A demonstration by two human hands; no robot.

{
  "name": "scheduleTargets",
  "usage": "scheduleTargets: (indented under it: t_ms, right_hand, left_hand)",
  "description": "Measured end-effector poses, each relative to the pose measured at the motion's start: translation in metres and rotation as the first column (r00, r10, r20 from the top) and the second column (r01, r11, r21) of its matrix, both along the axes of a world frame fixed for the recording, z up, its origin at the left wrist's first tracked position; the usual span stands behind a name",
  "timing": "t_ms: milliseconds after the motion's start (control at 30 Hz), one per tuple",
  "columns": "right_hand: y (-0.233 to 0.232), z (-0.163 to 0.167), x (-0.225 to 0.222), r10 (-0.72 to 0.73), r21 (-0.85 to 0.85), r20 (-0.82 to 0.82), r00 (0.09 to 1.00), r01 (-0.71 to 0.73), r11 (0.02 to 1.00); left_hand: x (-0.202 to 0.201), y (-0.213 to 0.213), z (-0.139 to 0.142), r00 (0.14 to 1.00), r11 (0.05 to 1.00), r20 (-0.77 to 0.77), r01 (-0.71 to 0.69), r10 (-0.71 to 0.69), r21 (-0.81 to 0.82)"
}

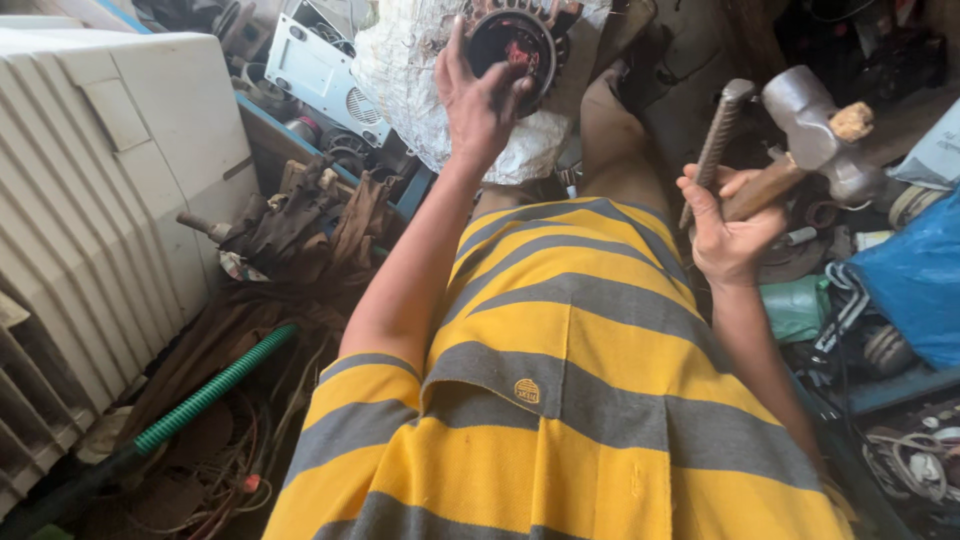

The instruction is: The person uses pliers and a hammer to manipulate and remove copper windings from a circular electrical component. They repeatedly cut, pull, and hammer the wires while holding the component steady.

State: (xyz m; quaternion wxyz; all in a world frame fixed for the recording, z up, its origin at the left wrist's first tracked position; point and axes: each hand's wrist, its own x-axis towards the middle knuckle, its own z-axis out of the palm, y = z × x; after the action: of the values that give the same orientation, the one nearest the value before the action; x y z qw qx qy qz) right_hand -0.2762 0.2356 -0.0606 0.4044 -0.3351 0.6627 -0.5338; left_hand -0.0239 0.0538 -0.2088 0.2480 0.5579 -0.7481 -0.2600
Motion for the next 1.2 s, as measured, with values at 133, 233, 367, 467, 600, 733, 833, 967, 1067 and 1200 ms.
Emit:
scheduleTargets:
  t_ms: [133,233,367,467,600,733,833,967,1067,1200]
  right_hand:
    - [0.006,-0.001,0.000,-0.019,0.015,0.036,0.999,0.019,1.000]
    - [0.012,0.000,-0.004,-0.029,0.016,0.040,0.999,0.028,0.999]
    - [0.021,0.001,-0.012,0.008,0.051,-0.082,0.997,-0.004,0.999]
    - [0.025,-0.001,-0.015,-0.015,0.051,-0.069,0.998,0.018,0.999]
    - [0.028,-0.006,-0.016,-0.060,0.025,0.045,0.997,0.059,0.998]
    - [0.031,-0.014,-0.019,-0.066,-0.007,0.043,0.997,0.066,0.998]
    - [0.034,-0.020,-0.023,-0.090,0.017,0.066,0.994,0.089,0.996]
    - [0.038,-0.026,-0.027,-0.088,0.048,0.094,0.992,0.084,0.995]
    - [0.040,-0.026,-0.028,-0.095,0.048,0.114,0.989,0.091,0.995]
    - [0.041,-0.021,-0.027,-0.052,0.065,0.073,0.996,0.047,0.997]
  left_hand:
    - [-0.003,0.002,-0.003,0.998,0.996,0.013,0.069,-0.068,-0.056]
    - [-0.006,-0.002,-0.002,0.991,0.990,0.081,0.096,-0.104,0.099]
    - [-0.006,-0.007,-0.006,0.990,0.978,0.039,0.130,-0.138,0.165]
    - [-0.006,-0.006,-0.012,0.994,0.976,-0.063,0.097,-0.086,0.196]
    - [-0.015,-0.010,-0.016,0.985,0.945,-0.158,-0.012,0.067,0.327]
    - [-0.020,-0.037,-0.010,0.996,0.881,0.028,-0.084,0.080,0.465]
    - [-0.017,-0.071,0.003,0.913,0.815,0.189,0.212,-0.362,0.540]
    - [-0.015,-0.104,0.016,0.822,0.860,0.334,0.323,-0.462,0.396]
    - [-0.011,-0.125,0.013,0.797,0.823,0.254,0.459,-0.548,0.335]
    - [0.012,-0.151,-0.006,0.701,0.747,0.263,0.643,-0.662,0.169]
